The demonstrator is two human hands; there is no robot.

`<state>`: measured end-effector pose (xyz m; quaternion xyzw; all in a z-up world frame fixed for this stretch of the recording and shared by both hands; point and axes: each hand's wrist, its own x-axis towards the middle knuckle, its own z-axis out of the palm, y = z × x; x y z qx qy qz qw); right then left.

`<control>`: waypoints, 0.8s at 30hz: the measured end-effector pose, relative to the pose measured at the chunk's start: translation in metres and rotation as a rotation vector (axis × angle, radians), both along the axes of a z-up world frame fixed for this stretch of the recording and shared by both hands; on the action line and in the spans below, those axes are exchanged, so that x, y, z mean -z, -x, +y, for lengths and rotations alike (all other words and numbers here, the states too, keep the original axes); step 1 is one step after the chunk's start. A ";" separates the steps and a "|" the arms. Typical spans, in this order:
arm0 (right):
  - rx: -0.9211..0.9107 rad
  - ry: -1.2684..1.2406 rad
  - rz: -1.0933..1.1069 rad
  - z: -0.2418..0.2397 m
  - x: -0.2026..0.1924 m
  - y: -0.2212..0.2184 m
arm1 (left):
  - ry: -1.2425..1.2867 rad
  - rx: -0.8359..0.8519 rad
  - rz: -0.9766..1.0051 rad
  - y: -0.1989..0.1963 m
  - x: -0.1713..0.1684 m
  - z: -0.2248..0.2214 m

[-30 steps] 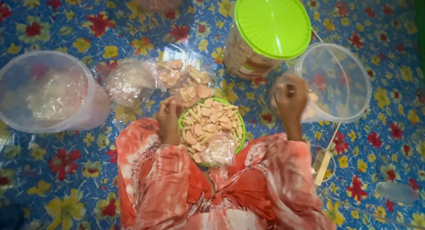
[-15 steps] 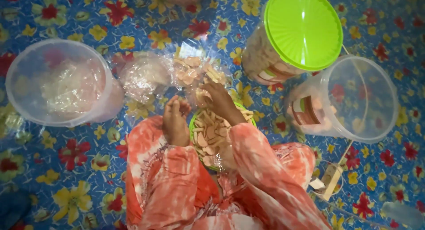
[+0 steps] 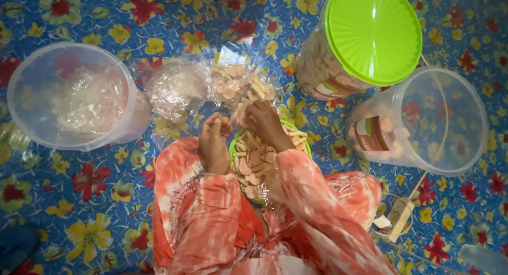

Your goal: Sorting small snack pieces from a plate into a plastic container

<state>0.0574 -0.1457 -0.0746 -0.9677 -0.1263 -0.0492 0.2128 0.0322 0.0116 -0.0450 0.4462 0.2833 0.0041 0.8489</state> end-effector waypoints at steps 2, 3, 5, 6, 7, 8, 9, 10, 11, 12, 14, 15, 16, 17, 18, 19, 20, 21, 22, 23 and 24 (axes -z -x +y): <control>0.041 -0.042 0.030 -0.011 0.019 0.001 | -0.081 0.006 0.003 0.004 -0.028 0.002; 0.083 -0.083 0.066 -0.017 0.029 0.003 | -0.161 0.011 0.011 0.007 -0.042 0.002; 0.118 -0.259 0.032 -0.017 0.003 0.015 | -0.290 0.082 -0.028 0.015 -0.051 0.004; 0.151 -0.435 -0.001 -0.017 -0.011 0.021 | -0.419 0.150 -0.066 0.019 -0.055 0.005; 0.154 -0.433 -0.004 -0.019 -0.017 0.028 | -0.417 0.153 -0.068 0.020 -0.055 0.002; 0.218 -0.536 0.052 -0.020 -0.023 0.036 | -0.458 0.225 -0.108 0.021 -0.054 0.000; 0.280 -0.639 0.106 -0.022 -0.030 0.041 | -0.498 0.296 -0.151 0.022 -0.055 -0.002; 0.282 -0.638 0.100 -0.022 -0.030 0.045 | -0.497 0.297 -0.157 0.020 -0.043 -0.005; 0.306 -0.678 0.115 -0.023 -0.029 0.049 | -0.483 0.347 -0.185 0.018 -0.031 -0.008; 0.330 -0.719 0.131 -0.023 -0.028 0.054 | -0.469 0.396 -0.212 0.017 -0.019 -0.010; 0.344 -0.742 0.149 -0.022 -0.026 0.062 | -0.446 0.443 -0.200 0.020 -0.019 -0.010; 0.356 -0.766 0.177 -0.020 -0.025 0.067 | -0.424 0.487 -0.178 0.021 -0.018 -0.009; 0.356 -0.767 0.170 -0.022 -0.026 0.070 | -0.425 0.489 -0.185 0.020 -0.009 -0.011; 0.379 -0.761 0.192 -0.023 -0.026 0.074 | -0.460 0.513 -0.214 0.019 0.001 -0.013; 0.401 -0.756 0.214 -0.024 -0.027 0.077 | -0.495 0.538 -0.244 0.018 0.010 -0.015; 0.402 -0.756 0.207 -0.024 -0.033 0.079 | -0.494 0.539 -0.250 0.021 0.010 -0.015; 0.355 -0.672 0.141 -0.024 -0.040 0.081 | -0.533 0.581 -0.311 0.023 0.009 -0.015; 0.310 -0.587 0.075 -0.024 -0.046 0.082 | -0.571 0.622 -0.373 0.025 0.008 -0.016; 0.312 -0.585 0.068 -0.026 -0.046 0.083 | -0.569 0.623 -0.380 0.022 0.020 -0.018; 0.241 -0.542 0.043 -0.027 -0.045 0.085 | -0.591 0.642 -0.514 0.020 0.031 -0.020; 0.171 -0.497 0.018 -0.029 -0.045 0.087 | -0.612 0.658 -0.648 0.018 0.042 -0.023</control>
